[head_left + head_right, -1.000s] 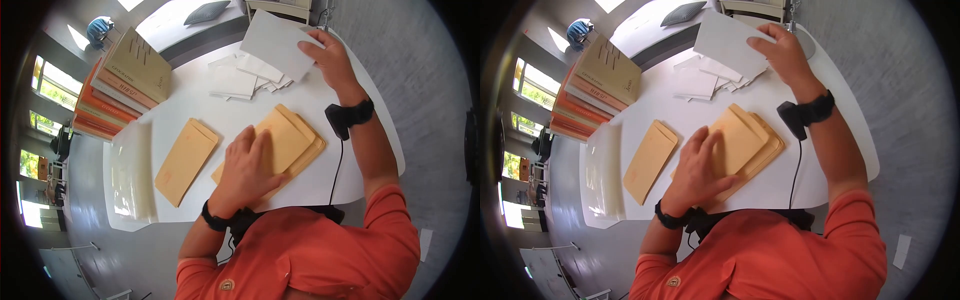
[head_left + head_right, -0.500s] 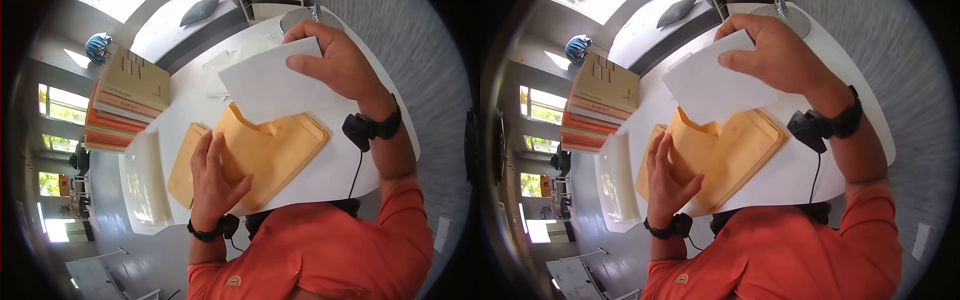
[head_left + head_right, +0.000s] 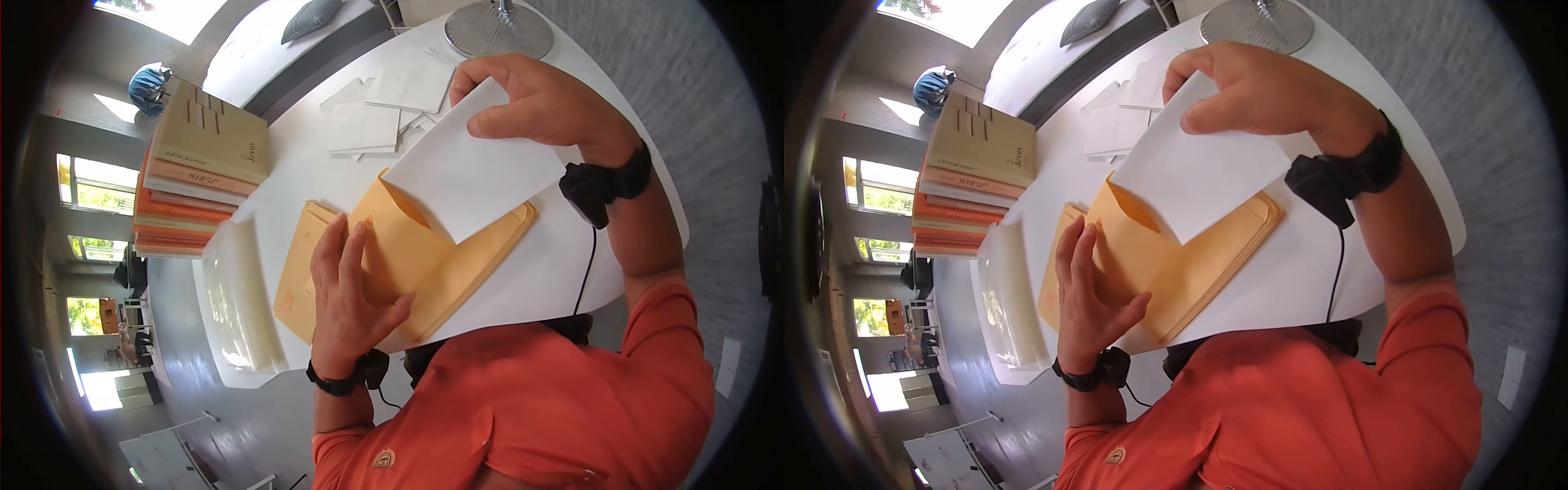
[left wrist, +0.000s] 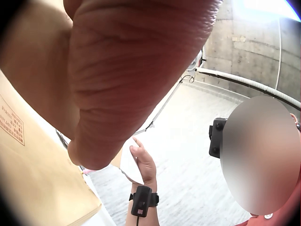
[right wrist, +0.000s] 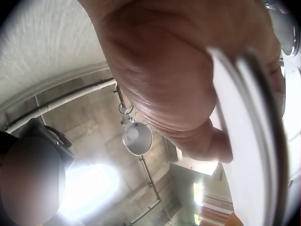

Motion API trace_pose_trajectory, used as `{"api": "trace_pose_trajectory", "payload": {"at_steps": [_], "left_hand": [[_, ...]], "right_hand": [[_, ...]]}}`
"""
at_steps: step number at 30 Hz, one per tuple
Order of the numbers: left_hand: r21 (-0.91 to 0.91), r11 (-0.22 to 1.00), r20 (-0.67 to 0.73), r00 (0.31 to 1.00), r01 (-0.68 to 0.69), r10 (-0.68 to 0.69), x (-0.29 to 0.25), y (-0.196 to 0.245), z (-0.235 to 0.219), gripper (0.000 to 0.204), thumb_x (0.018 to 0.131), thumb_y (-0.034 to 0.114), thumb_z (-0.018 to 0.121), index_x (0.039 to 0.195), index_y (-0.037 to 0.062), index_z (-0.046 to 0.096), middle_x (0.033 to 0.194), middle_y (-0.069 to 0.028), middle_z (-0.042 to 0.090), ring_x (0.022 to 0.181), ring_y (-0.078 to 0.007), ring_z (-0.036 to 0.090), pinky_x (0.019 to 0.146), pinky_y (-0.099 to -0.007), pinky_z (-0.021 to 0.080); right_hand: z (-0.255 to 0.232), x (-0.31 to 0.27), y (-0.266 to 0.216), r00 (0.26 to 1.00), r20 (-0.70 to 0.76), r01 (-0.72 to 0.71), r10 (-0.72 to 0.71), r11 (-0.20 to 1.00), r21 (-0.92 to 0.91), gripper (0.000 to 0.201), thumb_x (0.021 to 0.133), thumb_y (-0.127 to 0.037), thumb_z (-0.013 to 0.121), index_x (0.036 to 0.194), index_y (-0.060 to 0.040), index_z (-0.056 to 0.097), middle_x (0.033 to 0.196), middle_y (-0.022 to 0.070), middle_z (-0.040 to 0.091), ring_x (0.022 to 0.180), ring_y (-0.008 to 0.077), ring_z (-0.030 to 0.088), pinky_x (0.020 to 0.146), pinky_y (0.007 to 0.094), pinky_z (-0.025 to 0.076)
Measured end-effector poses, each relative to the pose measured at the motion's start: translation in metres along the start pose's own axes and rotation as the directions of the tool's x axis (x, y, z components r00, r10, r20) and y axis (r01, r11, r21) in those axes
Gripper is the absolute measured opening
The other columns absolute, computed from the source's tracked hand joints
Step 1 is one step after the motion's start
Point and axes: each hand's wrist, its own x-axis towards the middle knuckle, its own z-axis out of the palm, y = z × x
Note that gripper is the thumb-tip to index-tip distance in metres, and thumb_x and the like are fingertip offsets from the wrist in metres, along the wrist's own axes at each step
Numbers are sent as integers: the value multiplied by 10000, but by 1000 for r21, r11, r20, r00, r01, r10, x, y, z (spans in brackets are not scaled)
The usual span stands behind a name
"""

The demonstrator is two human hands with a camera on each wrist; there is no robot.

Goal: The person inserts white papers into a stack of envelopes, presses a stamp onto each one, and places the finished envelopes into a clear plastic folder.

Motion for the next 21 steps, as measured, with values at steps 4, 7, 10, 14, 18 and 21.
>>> {"api": "trace_pose_trajectory", "payload": {"at_steps": [4, 7, 10, 14, 18, 21], "left_hand": [[-21, 1000, 11, 1000, -13, 13, 0, -1, 1, 1033, 599, 182, 891, 1492, 79, 382, 1508, -271, 351, 1364, -451, 390, 1093, -538, 359], [-14, 999, 21, 999, -30, 31, 2, -1, 2, 1032, 601, 185, 894, 1492, 81, 384, 1510, -270, 350, 1364, -450, 391, 1092, -539, 360], [-23, 999, 6, 1000, -23, 23, 1, -1, 4, 1029, 600, 187, 896, 1489, 81, 390, 1511, -270, 350, 1361, -450, 395, 1087, -539, 363], [-14, 1000, 1, 1000, -22, 22, 1, 0, 3, 1027, 599, 191, 898, 1487, 80, 394, 1511, -269, 352, 1359, -446, 399, 1082, -540, 365], [-5, 999, 21, 999, -32, 32, 0, -1, 4, 1016, 594, 191, 894, 1481, 78, 411, 1507, -268, 358, 1350, -444, 407, 1077, -542, 368], [6, 999, 40, 999, -37, 36, -1, -2, 3, 1038, 603, 192, 892, 1505, 97, 387, 1526, -249, 336, 1374, -439, 392, 1086, -528, 394]], "right_hand": [[0, -3, -1, 996, -73, 54, -52, 998, 25, 299, 803, -202, 665, 1043, -25, 637, 733, 29, 621, 609, 88, 552, 557, 252, 434], [-2, -3, -1, 999, -28, 38, -39, 999, -20, 308, 800, -202, 667, 1048, -23, 636, 731, 37, 623, 608, 97, 563, 561, 256, 445], [-3, -4, -4, 999, 3, -54, 54, 998, -20, 314, 797, -202, 668, 1050, -18, 634, 741, 48, 635, 618, 107, 577, 575, 262, 458], [-4, -2, -2, 997, -12, -70, 70, 997, -36, 319, 793, -184, 669, 1057, -8, 635, 765, 51, 655, 647, 100, 598, 595, 255, 474], [-3, -5, -7, 998, -33, -51, 53, 997, 53, 335, 787, -171, 679, 1074, -3, 640, 795, 62, 670, 691, 105, 621, 632, 249, 492], [-3, -3, -6, 998, -12, -65, 65, 998, 4, 345, 783, -185, 688, 1075, -6, 645, 809, 68, 676, 710, 115, 628, 657, 245, 497]]}}
